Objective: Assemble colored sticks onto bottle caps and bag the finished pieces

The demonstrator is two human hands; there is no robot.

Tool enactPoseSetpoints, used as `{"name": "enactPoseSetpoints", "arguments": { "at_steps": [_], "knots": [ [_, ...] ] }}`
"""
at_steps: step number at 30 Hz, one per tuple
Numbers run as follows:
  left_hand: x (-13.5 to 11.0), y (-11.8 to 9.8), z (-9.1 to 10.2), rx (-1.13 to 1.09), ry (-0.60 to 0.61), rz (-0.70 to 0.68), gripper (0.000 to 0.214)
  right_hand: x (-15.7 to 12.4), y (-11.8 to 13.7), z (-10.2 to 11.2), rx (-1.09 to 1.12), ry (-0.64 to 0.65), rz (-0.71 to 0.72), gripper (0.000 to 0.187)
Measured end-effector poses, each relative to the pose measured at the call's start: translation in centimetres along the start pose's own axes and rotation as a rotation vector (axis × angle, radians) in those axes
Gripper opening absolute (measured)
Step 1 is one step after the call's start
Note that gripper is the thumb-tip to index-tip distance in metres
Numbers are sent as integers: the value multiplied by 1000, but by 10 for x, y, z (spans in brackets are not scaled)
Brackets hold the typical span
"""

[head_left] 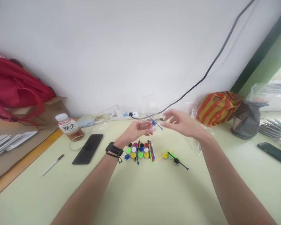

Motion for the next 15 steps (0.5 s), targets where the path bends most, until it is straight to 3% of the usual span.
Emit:
{"name": "enactPoseSetpoints", "arguments": {
  "at_steps": [2, 4, 9, 12, 15],
  "knots": [
    [1, -1, 4, 11, -14, -9, 46, -2, -9, -18, 111, 240, -3, 35],
    [1, 0, 7, 36, -34, 8, 50, -4, -18, -27, 180, 340, -13, 38],
    [-3, 3, 6, 127, -10, 62, 60, -7, -31, -34, 185, 385, -7, 36],
    [-4, 0, 0, 223, 6, 3, 51, -9, -29, -36, 193, 432, 15, 30],
    [-3, -2, -4, 322, -30, -55, 39, -7, -24, -35, 199, 398, 15, 38]
  ]
}}
Point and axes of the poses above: each hand's wrist, its own x-axis towards the middle knuckle, its own z-axis out of the back of the hand, y = z × x, the point moved 6 cm from there along x, towards the middle knuckle, and after that the axes turned 12 degrees about z, right-handed, at the moved point
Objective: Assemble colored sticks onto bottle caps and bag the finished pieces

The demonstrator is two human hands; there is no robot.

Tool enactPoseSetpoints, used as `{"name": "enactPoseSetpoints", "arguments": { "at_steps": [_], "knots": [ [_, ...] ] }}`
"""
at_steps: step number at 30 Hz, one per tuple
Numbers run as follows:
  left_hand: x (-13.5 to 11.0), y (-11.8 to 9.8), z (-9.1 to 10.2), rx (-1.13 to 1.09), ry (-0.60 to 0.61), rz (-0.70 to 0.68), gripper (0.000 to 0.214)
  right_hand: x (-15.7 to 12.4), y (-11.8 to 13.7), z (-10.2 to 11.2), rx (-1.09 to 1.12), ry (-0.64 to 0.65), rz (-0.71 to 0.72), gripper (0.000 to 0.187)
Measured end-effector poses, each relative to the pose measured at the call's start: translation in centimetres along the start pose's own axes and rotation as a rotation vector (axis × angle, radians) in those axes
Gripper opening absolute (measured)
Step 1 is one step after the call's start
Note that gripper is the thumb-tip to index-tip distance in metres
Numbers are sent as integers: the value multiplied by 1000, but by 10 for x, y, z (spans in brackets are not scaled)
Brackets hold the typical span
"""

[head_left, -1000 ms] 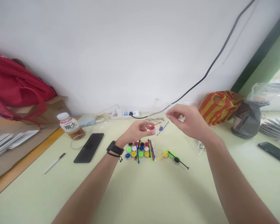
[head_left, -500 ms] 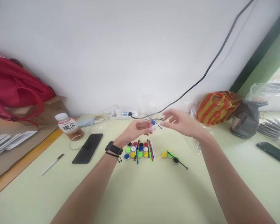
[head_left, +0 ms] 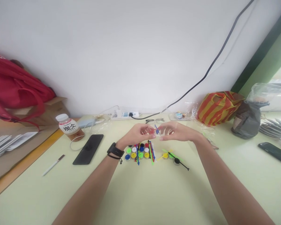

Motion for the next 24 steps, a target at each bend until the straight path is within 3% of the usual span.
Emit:
{"name": "enactPoseSetpoints", "arguments": {
  "at_steps": [3, 7, 11, 18, 21, 24],
  "knots": [
    [0, -1, -2, -15, 13, -8, 36, 3, 10, 10, -15, -177, 24, 40],
    [-1, -3, -2, -195, 53, -26, 40, 0, 23, 22, 50, -366, 44, 40],
    [-2, -5, -7, -255, 154, 1, 54, -4, 34, 27, 179, -395, 73, 37],
    [-7, -12, -12, -159, 244, -15, 41, -7, 37, 37, 119, -498, 101, 40],
    [-8, -12, -11, -190, 259, -12, 56, -9, 40, 40, 98, -520, 135, 39],
    [-5, -7, -7, -169, 211, -17, 74, -7, 41, 36, 108, -430, 154, 36]
  ]
}}
Point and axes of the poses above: each hand's wrist, its own x-axis towards the middle knuckle, its own z-axis out of the back of the hand, y = z × x, the point moved 6 cm from there along x, towards the middle knuckle, and after that the axes turned 12 degrees about z, right-handed, at the moved point
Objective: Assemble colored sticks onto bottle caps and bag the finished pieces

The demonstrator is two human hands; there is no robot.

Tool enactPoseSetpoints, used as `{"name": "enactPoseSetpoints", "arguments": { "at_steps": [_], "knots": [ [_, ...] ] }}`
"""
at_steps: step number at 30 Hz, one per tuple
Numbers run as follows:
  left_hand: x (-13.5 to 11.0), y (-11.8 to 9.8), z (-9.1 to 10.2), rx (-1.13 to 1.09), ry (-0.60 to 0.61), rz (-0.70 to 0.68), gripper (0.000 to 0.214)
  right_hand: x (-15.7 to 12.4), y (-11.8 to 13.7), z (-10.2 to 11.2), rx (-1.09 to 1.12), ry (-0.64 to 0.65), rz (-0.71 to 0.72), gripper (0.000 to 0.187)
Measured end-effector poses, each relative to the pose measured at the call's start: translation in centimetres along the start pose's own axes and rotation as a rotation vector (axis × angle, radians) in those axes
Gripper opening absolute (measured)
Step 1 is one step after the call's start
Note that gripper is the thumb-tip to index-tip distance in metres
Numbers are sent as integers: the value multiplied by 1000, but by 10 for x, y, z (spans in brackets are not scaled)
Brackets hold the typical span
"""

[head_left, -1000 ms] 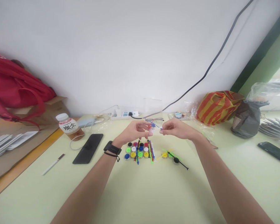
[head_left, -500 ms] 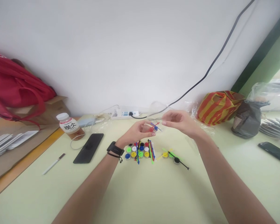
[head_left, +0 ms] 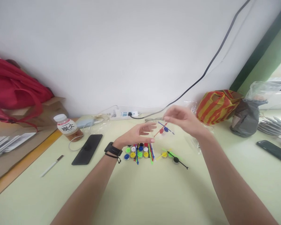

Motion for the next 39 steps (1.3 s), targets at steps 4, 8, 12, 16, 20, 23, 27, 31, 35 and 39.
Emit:
{"name": "enactPoseSetpoints", "arguments": {
  "at_steps": [4, 8, 12, 16, 20, 23, 27, 31, 35, 39],
  "knots": [
    [2, 3, 3, 57, -31, -4, 79, 1, -2, -3, -19, 9, -18, 35],
    [3, 0, -1, 20, -22, -4, 79, 2, -2, -3, -19, -49, 1, 30],
    [8, 1, -11, -49, -81, -26, 72, 4, -5, -11, 78, -90, -11, 29],
    [17, 12, -15, -140, -201, -49, 45, 5, -6, -16, 73, -71, -19, 28],
    [19, 26, 3, -354, -355, 0, 39, -1, -21, 3, -52, -144, -133, 35],
    [16, 36, 18, -609, -458, 47, 44, -9, -43, -2, -244, 141, -258, 34],
    [17, 40, 16, -555, -401, 119, 56, -29, -63, -50, -252, 780, -251, 18],
    [15, 37, 14, -324, -367, 155, 62, -43, -77, -83, -294, 1012, -305, 24],
    [13, 33, 13, -165, -306, 159, 60, -44, -84, -84, -333, 990, -364, 13],
    [12, 34, 15, -96, -290, 160, 60, -39, -82, -65, -317, 903, -361, 14]
  ]
}}
Point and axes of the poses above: each hand's wrist, its own x-axis towards the middle knuckle, its own z-axis out of the back of the hand, y = z × x, the point moved 6 cm from there along x, towards the middle knuckle, and after that the axes turned 12 degrees about z, right-handed, at the moved point
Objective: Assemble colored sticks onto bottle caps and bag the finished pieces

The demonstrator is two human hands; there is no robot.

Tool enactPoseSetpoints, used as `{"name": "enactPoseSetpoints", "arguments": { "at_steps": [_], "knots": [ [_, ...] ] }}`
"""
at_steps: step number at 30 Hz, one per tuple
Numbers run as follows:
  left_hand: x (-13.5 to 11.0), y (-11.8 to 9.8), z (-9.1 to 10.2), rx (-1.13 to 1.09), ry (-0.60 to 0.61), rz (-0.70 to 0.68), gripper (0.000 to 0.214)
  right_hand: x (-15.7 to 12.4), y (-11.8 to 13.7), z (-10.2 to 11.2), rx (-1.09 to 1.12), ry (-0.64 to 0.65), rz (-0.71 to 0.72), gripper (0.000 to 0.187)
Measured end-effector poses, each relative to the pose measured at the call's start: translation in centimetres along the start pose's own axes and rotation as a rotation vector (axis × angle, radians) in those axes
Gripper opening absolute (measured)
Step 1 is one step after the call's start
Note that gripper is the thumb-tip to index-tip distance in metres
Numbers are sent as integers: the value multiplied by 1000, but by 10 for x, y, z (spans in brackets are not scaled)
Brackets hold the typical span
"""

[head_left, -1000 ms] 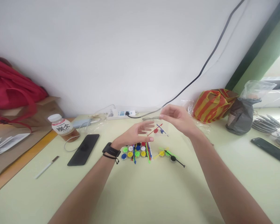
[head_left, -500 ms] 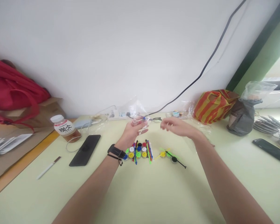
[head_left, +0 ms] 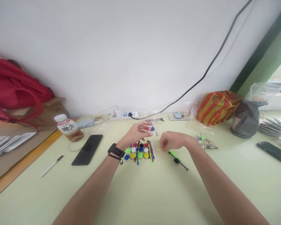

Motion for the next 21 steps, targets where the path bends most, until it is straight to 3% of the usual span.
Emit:
{"name": "enactPoseSetpoints", "arguments": {
  "at_steps": [6, 11, 16, 21],
  "knots": [
    [1, 2, 1, 71, 5, -17, 61, -19, -10, 25, 99, -180, 12, 14],
    [2, -2, -1, 93, 15, -115, 55, -34, -6, 45, 177, -366, 47, 12],
    [4, 2, -1, 96, 6, -101, 53, -71, 9, 81, 391, -810, 157, 27],
    [2, 1, -5, 145, 9, -108, 55, -103, 26, 104, 397, -1345, 257, 31]
  ]
}}
Point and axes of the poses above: each hand's wrist, its own x-axis towards the middle knuckle, its own z-axis out of the back of the hand, y = z × x, the point moved 6 cm from there along x, towards the middle knuckle, and after that the axes turned 12 degrees about z, right-handed, at the moved point
